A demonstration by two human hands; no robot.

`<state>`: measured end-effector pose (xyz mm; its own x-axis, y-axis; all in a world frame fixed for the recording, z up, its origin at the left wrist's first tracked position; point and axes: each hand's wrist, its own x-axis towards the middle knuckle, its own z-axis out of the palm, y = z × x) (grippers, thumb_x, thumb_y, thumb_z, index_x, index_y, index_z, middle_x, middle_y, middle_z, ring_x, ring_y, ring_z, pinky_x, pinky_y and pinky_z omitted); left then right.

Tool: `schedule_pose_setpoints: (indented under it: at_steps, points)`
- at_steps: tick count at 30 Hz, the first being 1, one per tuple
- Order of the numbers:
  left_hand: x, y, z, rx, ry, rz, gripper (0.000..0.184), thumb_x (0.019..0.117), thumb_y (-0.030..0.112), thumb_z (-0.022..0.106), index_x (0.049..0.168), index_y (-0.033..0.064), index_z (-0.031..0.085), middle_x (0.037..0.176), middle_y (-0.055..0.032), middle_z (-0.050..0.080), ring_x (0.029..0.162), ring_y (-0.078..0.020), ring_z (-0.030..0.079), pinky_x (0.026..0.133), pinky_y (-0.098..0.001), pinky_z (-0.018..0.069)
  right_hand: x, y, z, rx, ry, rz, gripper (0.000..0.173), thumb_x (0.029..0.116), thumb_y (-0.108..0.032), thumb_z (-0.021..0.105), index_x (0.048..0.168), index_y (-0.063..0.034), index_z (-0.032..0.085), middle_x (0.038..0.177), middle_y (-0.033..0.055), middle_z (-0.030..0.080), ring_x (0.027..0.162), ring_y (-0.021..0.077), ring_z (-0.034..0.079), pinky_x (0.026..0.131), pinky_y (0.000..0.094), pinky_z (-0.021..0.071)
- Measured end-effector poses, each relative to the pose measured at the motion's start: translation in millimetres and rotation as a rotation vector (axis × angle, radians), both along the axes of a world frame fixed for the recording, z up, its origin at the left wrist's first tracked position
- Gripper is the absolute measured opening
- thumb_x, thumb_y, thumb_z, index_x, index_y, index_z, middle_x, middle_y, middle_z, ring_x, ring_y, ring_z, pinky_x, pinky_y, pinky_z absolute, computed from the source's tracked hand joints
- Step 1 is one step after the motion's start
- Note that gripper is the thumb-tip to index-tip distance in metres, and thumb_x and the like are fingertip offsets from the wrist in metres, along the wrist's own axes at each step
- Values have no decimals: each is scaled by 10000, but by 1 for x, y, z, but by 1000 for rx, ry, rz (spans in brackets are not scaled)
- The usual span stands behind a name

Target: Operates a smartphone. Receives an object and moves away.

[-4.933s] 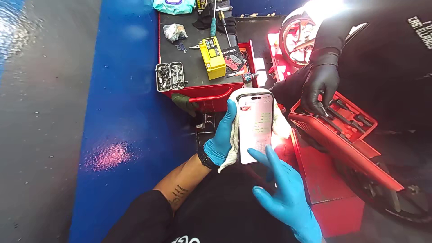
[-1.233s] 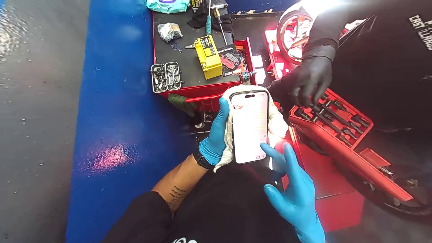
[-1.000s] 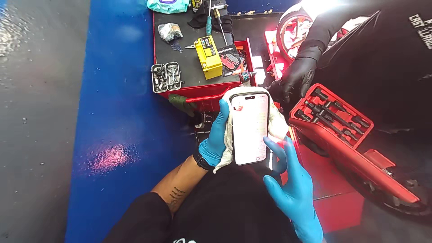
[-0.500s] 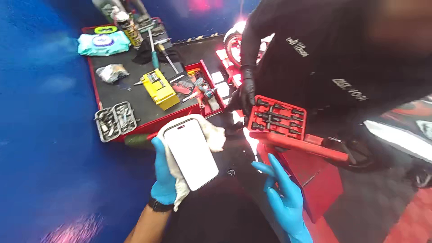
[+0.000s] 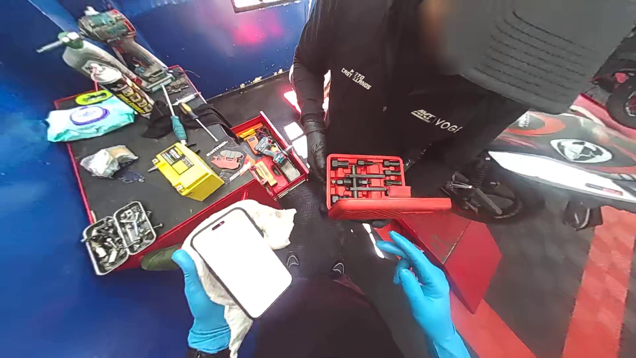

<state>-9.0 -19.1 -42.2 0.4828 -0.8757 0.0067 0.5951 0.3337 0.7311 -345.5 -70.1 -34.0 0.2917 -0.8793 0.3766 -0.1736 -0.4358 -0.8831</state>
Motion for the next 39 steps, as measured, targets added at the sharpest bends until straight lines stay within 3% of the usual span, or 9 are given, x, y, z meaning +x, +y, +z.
schedule_pose_setpoints:
  at_steps: [5, 8, 16, 21, 25, 27, 30, 35, 39]
  points:
    - [-13, 2, -3, -15, -16, 2, 594, 955, 669, 493, 1338, 240, 642, 1263, 11, 707, 1175, -105, 666, 991, -328, 566, -17, -14, -4, 8, -12, 23, 427, 1052, -237, 498, 1460, -132, 564, 1224, 16, 737, 760, 2, 645, 591, 141, 498]
    - [-25, 3, 3, 9, 7, 26, 590, 940, 667, 521, 1309, 229, 663, 1246, -4, 716, 1160, -118, 676, 978, -334, 574, -28, -21, -10, 36, -36, 30, 400, 1054, -216, 493, 1431, -118, 587, 1219, 20, 738, 753, 2, 645, 596, 144, 503]
    - [-46, 0, 2, 29, 1, 75, 561, 969, 655, 465, 1279, 239, 678, 1215, 24, 730, 1131, -77, 686, 958, -305, 583, -40, -27, -27, 308, -90, -20, 294, 1042, -115, 488, 1243, -35, 686, 1085, 17, 767, 697, 32, 667, 573, 187, 552]
    - [-37, -17, -6, 31, -12, 17, 551, 987, 649, 435, 1284, 252, 676, 1217, 39, 729, 1131, -68, 684, 956, -295, 582, -32, -25, -24, 395, -22, -144, 259, 1024, -95, 509, 1171, -27, 711, 1007, 13, 773, 671, 58, 677, 570, 209, 569]
    - [-16, -42, -9, 45, 1, -46, 541, 994, 649, 409, 1274, 263, 665, 1186, 55, 739, 1089, -52, 698, 907, -276, 604, -15, -3, -27, 626, 12, -221, 272, 1051, -156, 497, 1061, -24, 735, 897, 27, 775, 630, 93, 690, 563, 259, 591]
    - [-2, -53, -12, 10, 40, -122, 554, 979, 650, 450, 1299, 250, 660, 1215, 35, 728, 1118, -73, 689, 937, -297, 593, -3, 9, -31, 712, 0, -256, 285, 1055, -152, 484, 1043, -12, 732, 877, 45, 772, 621, 104, 686, 567, 263, 587]
    - [16, -67, -16, -19, 106, -229, 570, 970, 650, 471, 1308, 231, 658, 1230, 10, 722, 1135, -94, 684, 951, -317, 590, 17, 23, -35, 831, -55, -361, 315, 1072, -176, 453, 1115, 4, 708, 938, 84, 780, 650, 137, 706, 587, 274, 590]
    - [41, -88, -22, -22, 116, -343, 565, 967, 645, 480, 1307, 230, 659, 1220, 13, 727, 1128, -91, 688, 943, -312, 595, 56, 28, -50, 1013, -283, -478, 467, 1063, -297, 473, 1420, 2, 513, 1206, 177, 704, 1016, 296, 729, 832, 426, 627]
    - [56, -95, -28, -35, 88, -383, 536, 981, 628, 476, 1305, 242, 657, 1218, 34, 729, 1127, -71, 686, 951, -289, 587, 71, 19, -67, 1048, -538, -548, 563, 1064, -386, 475, 1486, -18, 413, 1358, 202, 618, 1179, 329, 660, 927, 467, 594]
